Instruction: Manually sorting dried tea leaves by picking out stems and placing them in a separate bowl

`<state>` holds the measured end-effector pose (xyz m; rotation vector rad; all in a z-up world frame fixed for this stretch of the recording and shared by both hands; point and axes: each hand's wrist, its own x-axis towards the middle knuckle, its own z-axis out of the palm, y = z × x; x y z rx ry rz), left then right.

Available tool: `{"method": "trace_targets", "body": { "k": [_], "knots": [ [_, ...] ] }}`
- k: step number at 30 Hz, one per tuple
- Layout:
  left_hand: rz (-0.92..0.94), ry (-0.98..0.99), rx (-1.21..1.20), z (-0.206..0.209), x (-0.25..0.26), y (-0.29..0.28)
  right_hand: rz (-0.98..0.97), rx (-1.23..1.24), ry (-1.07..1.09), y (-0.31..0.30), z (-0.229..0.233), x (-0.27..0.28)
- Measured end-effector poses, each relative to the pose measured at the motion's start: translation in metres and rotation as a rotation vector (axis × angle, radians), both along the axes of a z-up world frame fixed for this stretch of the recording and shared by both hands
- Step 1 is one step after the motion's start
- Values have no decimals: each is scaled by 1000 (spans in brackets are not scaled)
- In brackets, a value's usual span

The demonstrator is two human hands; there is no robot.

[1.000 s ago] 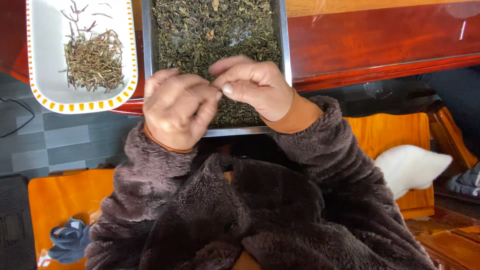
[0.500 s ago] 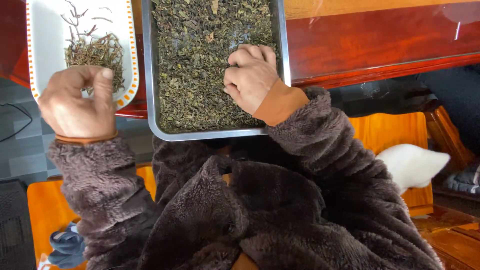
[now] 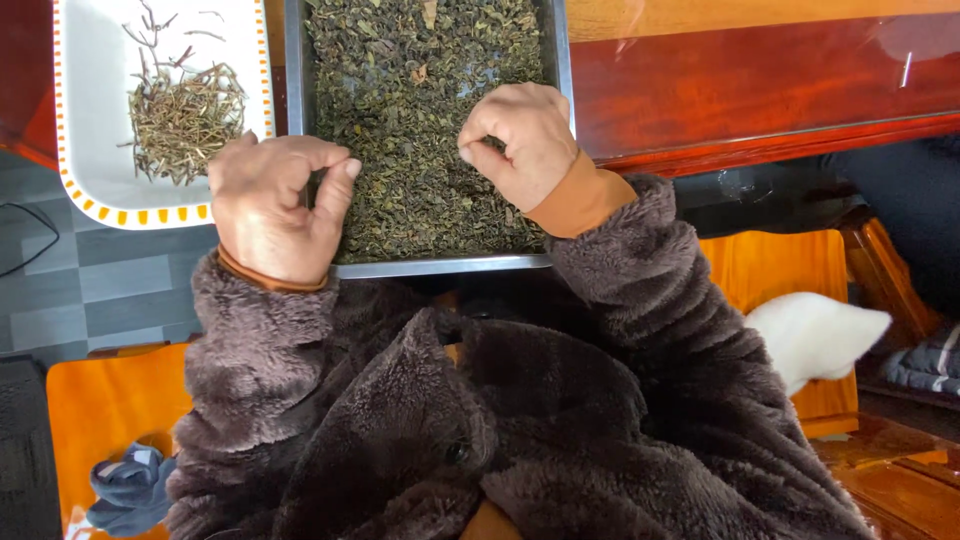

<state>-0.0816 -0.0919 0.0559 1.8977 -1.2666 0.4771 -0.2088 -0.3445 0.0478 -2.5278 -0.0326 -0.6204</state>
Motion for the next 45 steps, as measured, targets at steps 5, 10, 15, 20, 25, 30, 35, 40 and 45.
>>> {"method": "trace_targets", "body": {
  "k": [5,10,15,20,25,30,35,40,45],
  "knots": [
    [-25,-6,-16,-18,-4,-12,28,30,-23,-1,-13,5],
    [-23,-6,-39,-1,-29,-28,101,203,-96,13,1,2],
    [-118,43,-52,10,-47,-41,177,532,-120,33,15,-9],
    [-101,30,-69,-8,-44,-42,193,583,-126,34,4,-12],
    [-119,44,-67,-14,-45,-46,138,604,-146,35,3,-16],
    [-106,46,-4,-10,-44,-48,155,529,-150,27,2,-22],
    [-39,-34,51,-3,-29,-39,13,230,-147,9,5,-34],
    [-1,-127,38,-11,-21,-26,-207,-82,-5,-6,-14,-49],
    [-186,-4,-62,-9,-72,-31,-182,-97,56,-10,-36,-51]
  ]
}}
